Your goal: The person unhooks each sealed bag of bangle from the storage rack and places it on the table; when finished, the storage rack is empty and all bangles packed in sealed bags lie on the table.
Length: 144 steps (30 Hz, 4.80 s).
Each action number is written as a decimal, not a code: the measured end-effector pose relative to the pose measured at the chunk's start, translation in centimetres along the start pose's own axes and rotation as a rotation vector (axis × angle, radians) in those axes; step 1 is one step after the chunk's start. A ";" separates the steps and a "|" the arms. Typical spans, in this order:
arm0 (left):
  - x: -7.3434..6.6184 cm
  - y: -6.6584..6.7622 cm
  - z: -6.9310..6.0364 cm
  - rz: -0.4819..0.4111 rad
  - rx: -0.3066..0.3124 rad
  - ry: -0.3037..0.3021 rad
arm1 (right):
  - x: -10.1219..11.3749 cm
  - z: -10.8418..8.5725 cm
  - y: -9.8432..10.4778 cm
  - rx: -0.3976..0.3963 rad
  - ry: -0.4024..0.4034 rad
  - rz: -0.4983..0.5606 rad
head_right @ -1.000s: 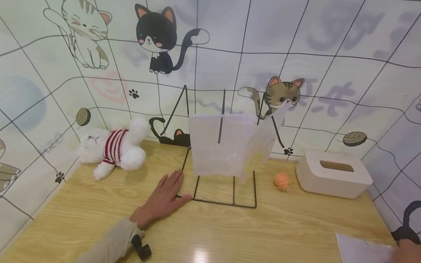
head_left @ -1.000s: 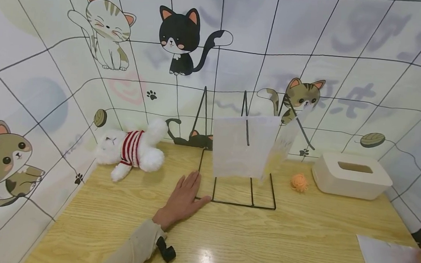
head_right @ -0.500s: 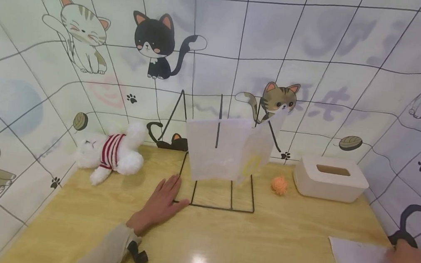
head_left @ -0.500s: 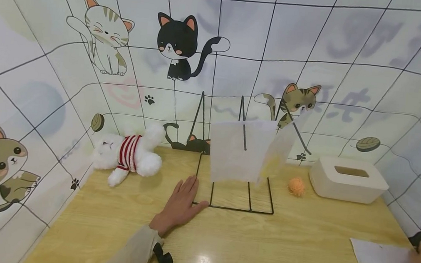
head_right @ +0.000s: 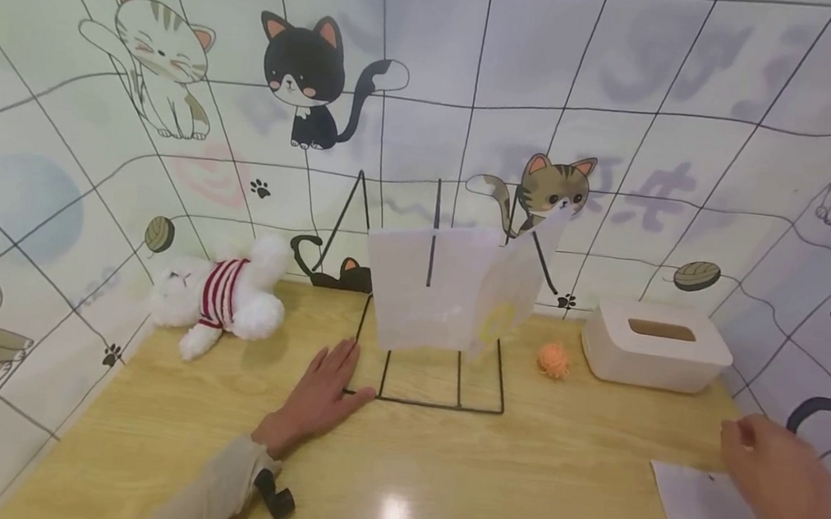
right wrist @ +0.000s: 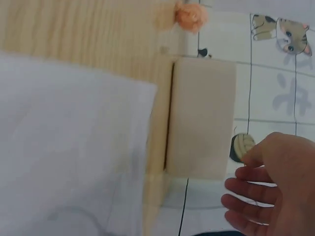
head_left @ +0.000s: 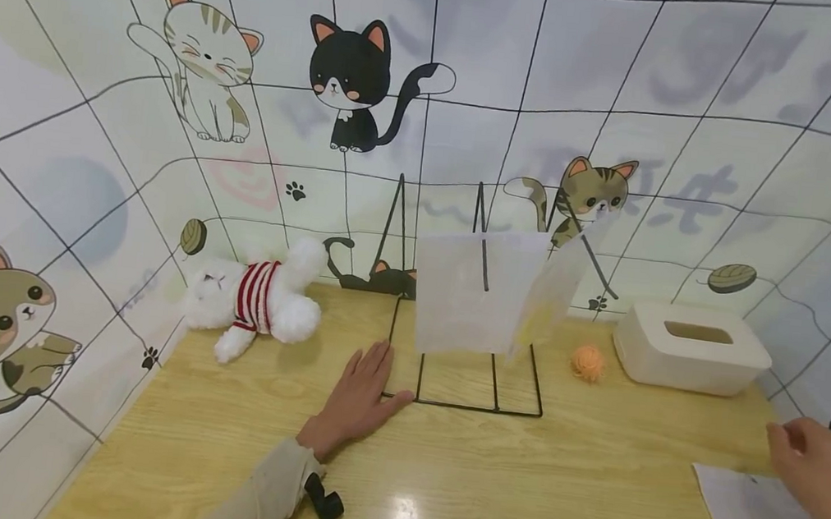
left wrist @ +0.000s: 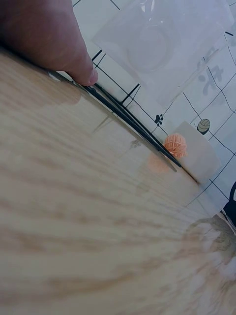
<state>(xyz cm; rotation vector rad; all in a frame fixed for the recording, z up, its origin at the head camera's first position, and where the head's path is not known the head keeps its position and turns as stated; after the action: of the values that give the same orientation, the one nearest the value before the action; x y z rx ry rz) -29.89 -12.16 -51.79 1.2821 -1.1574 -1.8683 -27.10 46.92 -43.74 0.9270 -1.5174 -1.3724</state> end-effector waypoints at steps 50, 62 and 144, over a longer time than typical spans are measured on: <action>0.0 -0.1 -0.3 -0.046 0.011 0.002 | 27.6 4.2 6.1 -0.010 0.563 1.049; 0.0 -0.1 -0.2 -0.032 -0.008 -0.008 | 28.6 4.7 7.1 -0.133 0.530 1.119; 0.0 0.0 -0.1 -0.009 -0.008 -0.001 | 24.1 -2.5 9.8 -0.650 0.475 1.406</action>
<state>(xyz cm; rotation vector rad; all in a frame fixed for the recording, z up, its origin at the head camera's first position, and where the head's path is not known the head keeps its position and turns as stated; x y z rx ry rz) -29.79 -12.25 -51.77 1.2842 -1.1456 -1.8790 -32.95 24.79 -31.16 -0.2815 -0.8368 -0.4275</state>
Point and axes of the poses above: each hand's wrist, its own z-axis towards the middle knuckle, its own y-axis out of the back of the hand, x = y × z, the point moved 7 cm from there along z, towards the middle knuckle, and after that the axes turned 5 degrees about -z, right-handed, at the moved point
